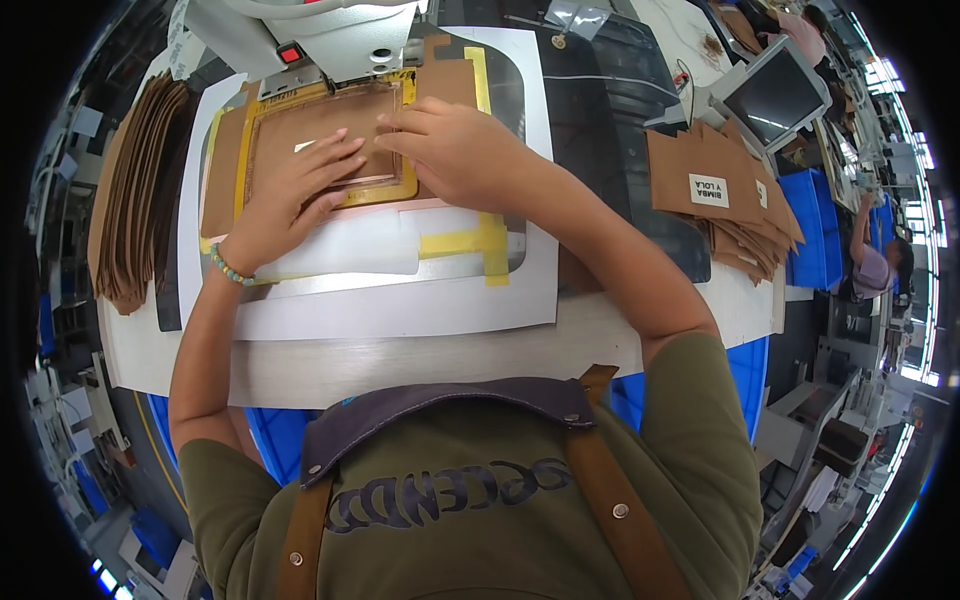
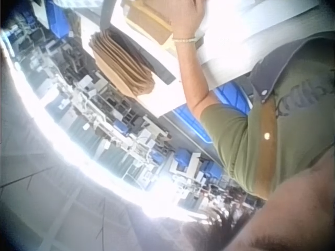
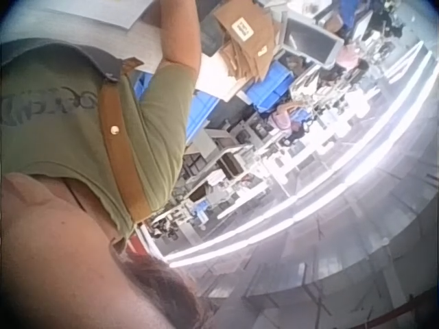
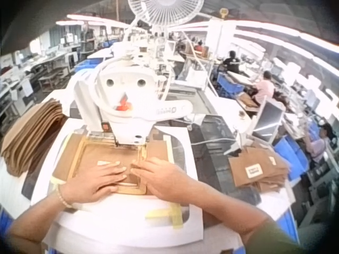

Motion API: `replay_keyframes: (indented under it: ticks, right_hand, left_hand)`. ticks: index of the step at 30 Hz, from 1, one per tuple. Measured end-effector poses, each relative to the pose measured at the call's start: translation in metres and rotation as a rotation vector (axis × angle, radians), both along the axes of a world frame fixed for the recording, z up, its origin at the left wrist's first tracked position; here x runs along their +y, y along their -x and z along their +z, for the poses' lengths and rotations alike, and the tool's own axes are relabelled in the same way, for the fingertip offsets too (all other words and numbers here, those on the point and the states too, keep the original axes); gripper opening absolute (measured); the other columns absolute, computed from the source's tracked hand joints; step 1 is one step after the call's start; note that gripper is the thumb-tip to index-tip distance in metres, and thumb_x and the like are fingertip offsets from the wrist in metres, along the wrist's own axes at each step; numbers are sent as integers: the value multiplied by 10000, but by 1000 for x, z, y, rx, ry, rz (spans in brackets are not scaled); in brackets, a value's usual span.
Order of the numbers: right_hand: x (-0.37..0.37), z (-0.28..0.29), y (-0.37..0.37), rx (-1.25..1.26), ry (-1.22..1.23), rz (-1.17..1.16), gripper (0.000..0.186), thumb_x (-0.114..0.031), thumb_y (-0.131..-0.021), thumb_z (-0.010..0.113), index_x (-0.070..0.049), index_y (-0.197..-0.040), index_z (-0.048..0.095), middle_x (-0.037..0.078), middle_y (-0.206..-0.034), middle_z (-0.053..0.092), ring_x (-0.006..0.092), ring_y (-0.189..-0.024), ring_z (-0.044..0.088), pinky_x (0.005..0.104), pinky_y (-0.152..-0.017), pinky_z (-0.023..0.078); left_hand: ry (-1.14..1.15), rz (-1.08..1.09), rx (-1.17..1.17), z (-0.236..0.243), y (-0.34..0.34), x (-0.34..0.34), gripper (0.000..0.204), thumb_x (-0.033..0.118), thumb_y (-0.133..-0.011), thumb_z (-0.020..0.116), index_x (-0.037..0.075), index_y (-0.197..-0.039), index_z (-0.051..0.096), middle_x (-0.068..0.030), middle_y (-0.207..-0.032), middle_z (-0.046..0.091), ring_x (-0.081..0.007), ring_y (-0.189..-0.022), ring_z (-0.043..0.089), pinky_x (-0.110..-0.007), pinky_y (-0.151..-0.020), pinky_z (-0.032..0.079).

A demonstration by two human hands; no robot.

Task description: Sewing brand labels onto leather parts using an industrial sewing machine.

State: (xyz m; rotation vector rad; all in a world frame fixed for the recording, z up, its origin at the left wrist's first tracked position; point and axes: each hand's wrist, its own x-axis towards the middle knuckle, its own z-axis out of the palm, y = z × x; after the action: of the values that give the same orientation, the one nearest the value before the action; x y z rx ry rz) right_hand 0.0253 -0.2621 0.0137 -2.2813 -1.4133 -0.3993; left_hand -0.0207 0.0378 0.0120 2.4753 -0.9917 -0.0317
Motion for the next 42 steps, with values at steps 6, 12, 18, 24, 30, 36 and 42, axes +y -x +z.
replay_keyframes:
  ticks: [6,12,18,24,30,36,42]
  right_hand:
    - [10,-22,-18,-98,118,-58,413,-111,-902,726,-39,-1309,706,90,-1364,718,234,-1240,653,380,-964,536]
    - [12,-19,-3,-162,140,-71,449,-113,-905,721,-63,-1349,683,72,-1310,737,216,-1222,661,351,-947,511]
    - [4,-7,-2,-35,98,-44,409,-107,-938,700,-60,-1344,681,80,-1305,734,264,-1246,651,398,-1024,518]
    - [-38,3,7,15,-10,-195,337,-74,-951,655,-67,-1283,716,100,-1308,729,310,-1268,641,424,-1084,505]
    - [-81,-23,-12,61,-239,-383,296,-79,-958,654,-55,-1240,742,108,-1329,724,318,-1285,626,421,-1066,512]
    - [-90,-29,-22,44,-368,-532,209,-69,-967,657,-56,-1133,784,95,-1329,733,302,-1239,646,408,-1061,514]
    - [-98,-29,-31,-89,-417,-623,191,-67,-969,654,-74,-1098,795,65,-1279,760,285,-1227,653,404,-1058,515]
  left_hand:
    - [-50,-81,-40,-9,-3,-7,478,197,-1041,641,90,-1507,628,-97,-1688,467,-331,-1613,334,-508,-1298,288]
    - [-20,-126,13,-2,-12,-2,491,246,-1010,696,110,-1480,661,-101,-1693,462,-349,-1617,321,-526,-1290,278]
    - [-42,-133,-11,-7,-18,-2,532,329,-963,767,145,-1456,690,-74,-1701,460,-351,-1616,319,-526,-1279,286]
    - [-81,-135,-16,-1,-25,-2,553,346,-939,796,165,-1452,697,-51,-1694,473,-352,-1599,344,-520,-1274,304]
    - [-91,-152,-28,4,-35,-3,534,324,-926,813,166,-1427,715,-52,-1668,506,-341,-1580,379,-512,-1271,323]
    - [-74,-151,-53,-1,-47,-4,513,322,-938,804,167,-1420,721,-54,-1650,526,-341,-1568,399,-503,-1271,328]
    - [-81,-157,-70,1,-68,-2,504,335,-958,784,169,-1429,718,-59,-1638,538,-337,-1533,439,-468,-1249,368]
